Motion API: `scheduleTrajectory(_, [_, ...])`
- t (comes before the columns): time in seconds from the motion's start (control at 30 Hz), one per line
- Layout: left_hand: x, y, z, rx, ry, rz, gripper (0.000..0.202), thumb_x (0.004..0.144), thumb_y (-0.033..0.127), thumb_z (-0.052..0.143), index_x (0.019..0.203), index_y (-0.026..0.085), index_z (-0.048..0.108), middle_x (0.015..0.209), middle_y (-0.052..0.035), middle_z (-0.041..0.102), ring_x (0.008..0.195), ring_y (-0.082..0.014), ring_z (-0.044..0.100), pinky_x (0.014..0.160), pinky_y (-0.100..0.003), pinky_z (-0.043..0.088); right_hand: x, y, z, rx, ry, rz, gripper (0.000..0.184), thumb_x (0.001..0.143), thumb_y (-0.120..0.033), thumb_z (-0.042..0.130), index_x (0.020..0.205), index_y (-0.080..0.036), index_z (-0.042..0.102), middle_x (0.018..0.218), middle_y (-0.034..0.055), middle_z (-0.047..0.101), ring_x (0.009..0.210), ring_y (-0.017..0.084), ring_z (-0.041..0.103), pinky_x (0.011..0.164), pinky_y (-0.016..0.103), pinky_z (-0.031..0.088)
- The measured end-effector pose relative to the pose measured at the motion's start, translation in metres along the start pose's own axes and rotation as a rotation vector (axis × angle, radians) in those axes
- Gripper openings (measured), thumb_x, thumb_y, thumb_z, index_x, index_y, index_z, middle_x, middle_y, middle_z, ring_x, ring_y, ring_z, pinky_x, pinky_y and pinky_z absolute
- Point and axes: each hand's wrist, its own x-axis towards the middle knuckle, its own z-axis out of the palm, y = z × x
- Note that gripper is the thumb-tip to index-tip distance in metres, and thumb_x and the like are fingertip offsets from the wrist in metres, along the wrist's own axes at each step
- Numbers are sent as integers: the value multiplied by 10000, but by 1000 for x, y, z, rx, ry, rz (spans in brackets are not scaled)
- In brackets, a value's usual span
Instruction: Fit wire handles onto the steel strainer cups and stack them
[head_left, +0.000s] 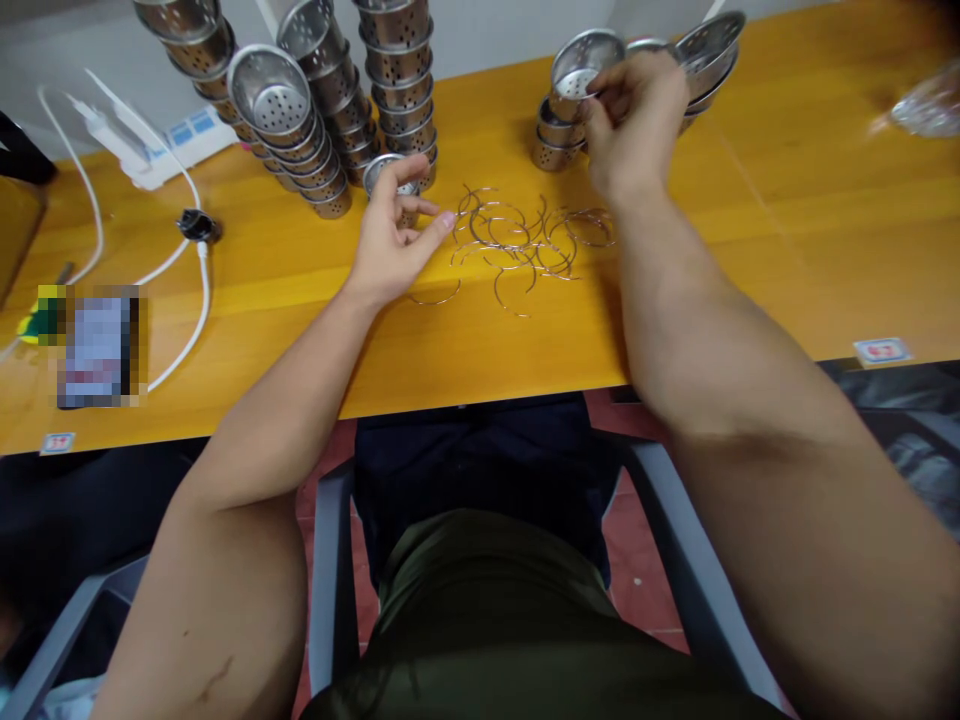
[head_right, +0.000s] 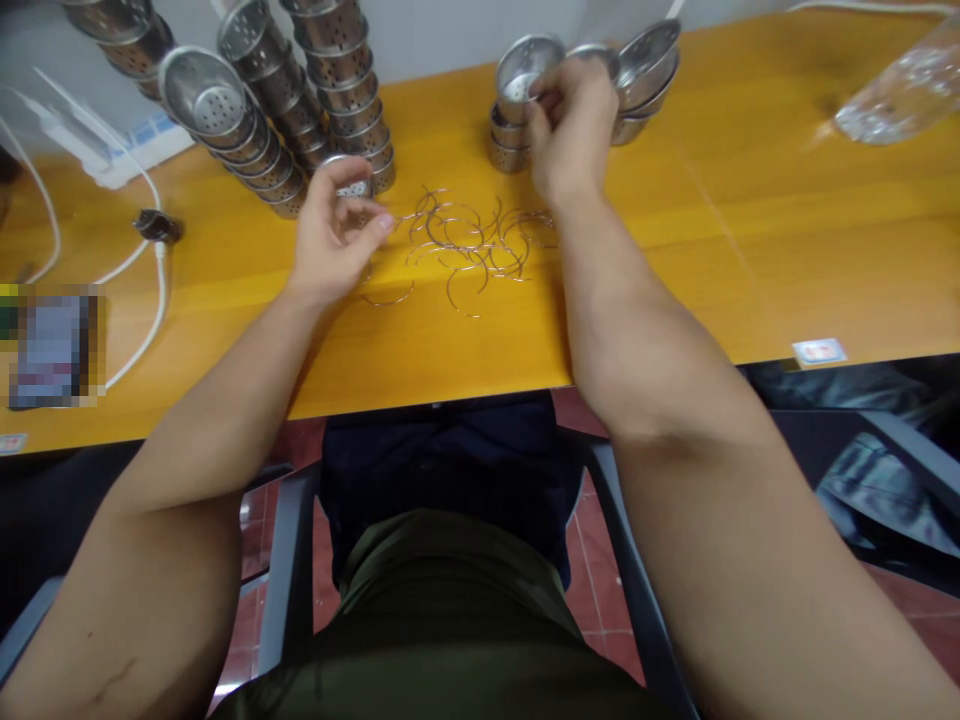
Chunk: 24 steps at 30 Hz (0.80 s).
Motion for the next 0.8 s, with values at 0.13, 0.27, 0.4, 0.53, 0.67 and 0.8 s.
scheduleTrajectory(0.13, [4,2,-2,20,75,10,874,826,975,996,1551,608,674,1666,0,687,1023,-319,744,688,-483,632,-9,-43,-2,-98,-45,63,271,1059,151,888,1223,-65,881,1295,195,845,1106,240,801,968,346,545])
scheduleTrajectory(0.27, [12,12,-10,141,269,85,862,877,1097,880,1472,515,660,1453,17,715,911,-221,553,613,-406,447,-10,-56,-10,-135,-99,64,440,1035,188,873,1436,15,823,1401,256,801,1191,286,812,1080,388,577])
scheduleTrajectory(0.4, [16,2,-29,356,344,256,910,1015,1129,661,1486,350,662,1437,-16,651,1158,-246,494,984,-509,491,-13,-64,-23,-27,19,-68,491,970,293,752,1355,3,844,1258,194,809,1156,298,796,1048,392,594])
scheduleTrajectory(0.53, [7,-22,-50,430,174,163,693,946,776,1034,1408,357,731,1631,-18,599,1552,-348,332,1341,-603,268,-29,-80,-35,187,-346,-149,369,1006,188,778,1148,-141,864,1016,65,812,855,229,713,861,373,574])
scheduleTrajectory(0.67, [-2,-24,-53,371,141,-30,386,891,515,1058,1159,417,799,1656,-47,636,1649,-420,354,1385,-658,255,-46,-93,-34,91,-842,-105,281,948,11,969,1028,-215,823,955,36,796,844,240,670,956,446,562])
scheduleTrajectory(0.8, [0,1,-47,325,160,-123,392,832,532,1078,990,381,753,1480,-73,739,1562,-410,483,1405,-686,311,-51,-101,-32,92,-880,-56,306,994,34,794,919,-255,726,1026,62,823,996,288,719,1057,474,551])
